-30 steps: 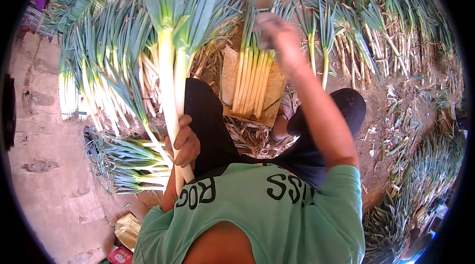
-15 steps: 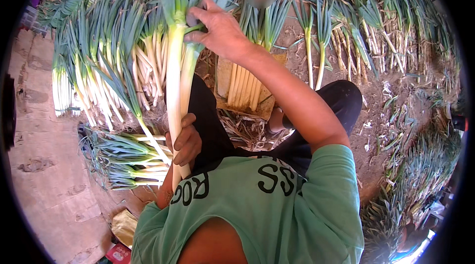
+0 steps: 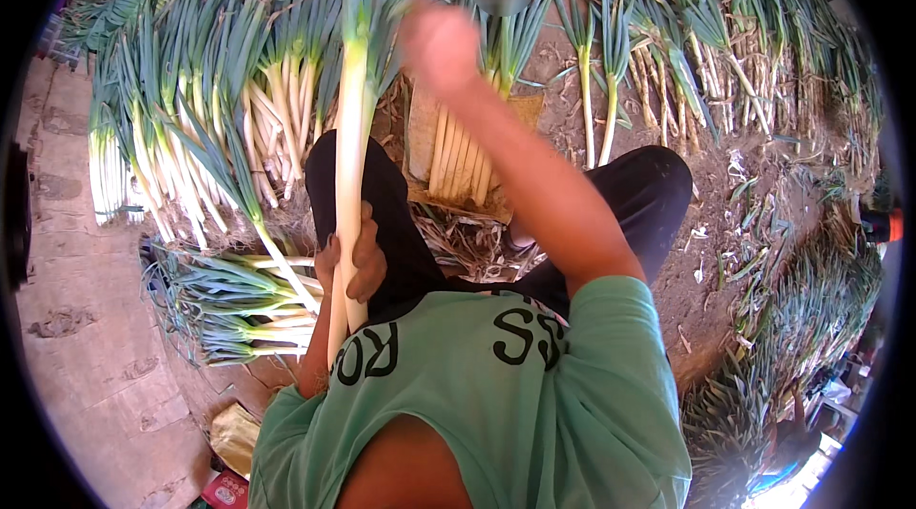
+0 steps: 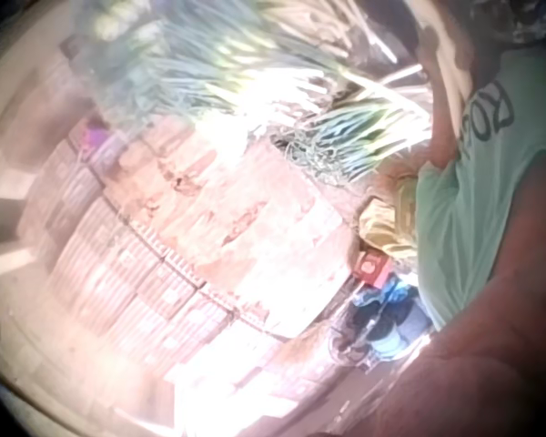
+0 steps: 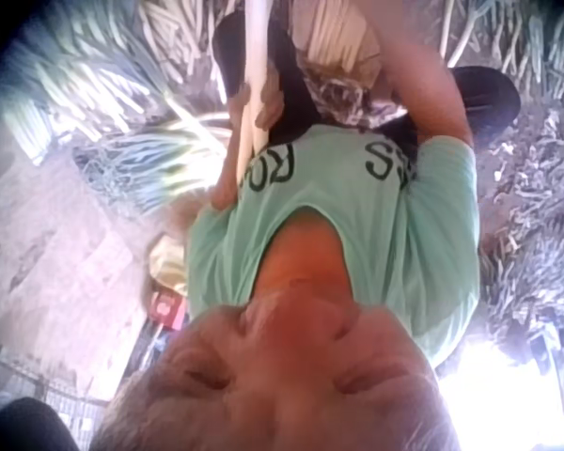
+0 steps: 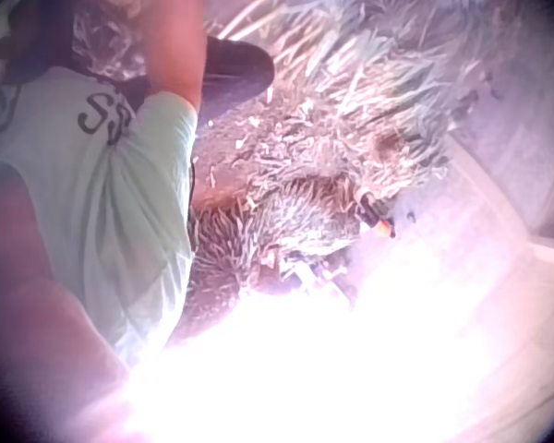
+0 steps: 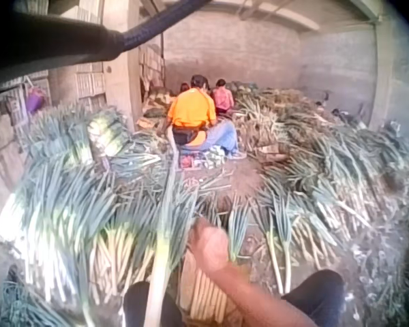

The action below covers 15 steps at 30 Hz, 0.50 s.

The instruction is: The person bundles leeks by hand using a blue strap. They pick up several leeks from the floor, align them on a wooden board, and tie the strap around the bundle.

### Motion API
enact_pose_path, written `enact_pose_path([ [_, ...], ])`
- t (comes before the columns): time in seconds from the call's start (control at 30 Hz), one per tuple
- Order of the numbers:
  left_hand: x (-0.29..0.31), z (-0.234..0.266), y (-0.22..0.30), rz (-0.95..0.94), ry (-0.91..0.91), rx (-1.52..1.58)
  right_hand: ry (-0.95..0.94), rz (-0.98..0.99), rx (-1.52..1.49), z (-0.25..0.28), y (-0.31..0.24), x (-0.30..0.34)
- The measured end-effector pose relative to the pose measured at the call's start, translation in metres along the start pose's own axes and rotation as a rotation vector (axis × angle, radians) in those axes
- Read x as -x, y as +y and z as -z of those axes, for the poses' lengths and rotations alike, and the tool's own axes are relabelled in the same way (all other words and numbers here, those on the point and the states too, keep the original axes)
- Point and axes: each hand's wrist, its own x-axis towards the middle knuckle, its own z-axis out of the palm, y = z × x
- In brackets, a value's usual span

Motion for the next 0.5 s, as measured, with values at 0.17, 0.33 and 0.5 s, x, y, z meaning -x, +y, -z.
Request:
enact_pose_path([
  [0.17,0.014,0.011,0.007,-0.06,-0.136,0.167,0.176,-0.365,0.201,0.054,0.156,-0.048],
  [0.33,-0.002,0.021,0.012,-0.036,-0.357,0.307,-0.113,-0.751,-0.304,0.07,0.117,-0.01],
  [0.5,0.006,0.002,0.012,-0.046,-0.004,0.044,-0.775,-0.573,-0.916,0.07,-0.03,0.048],
])
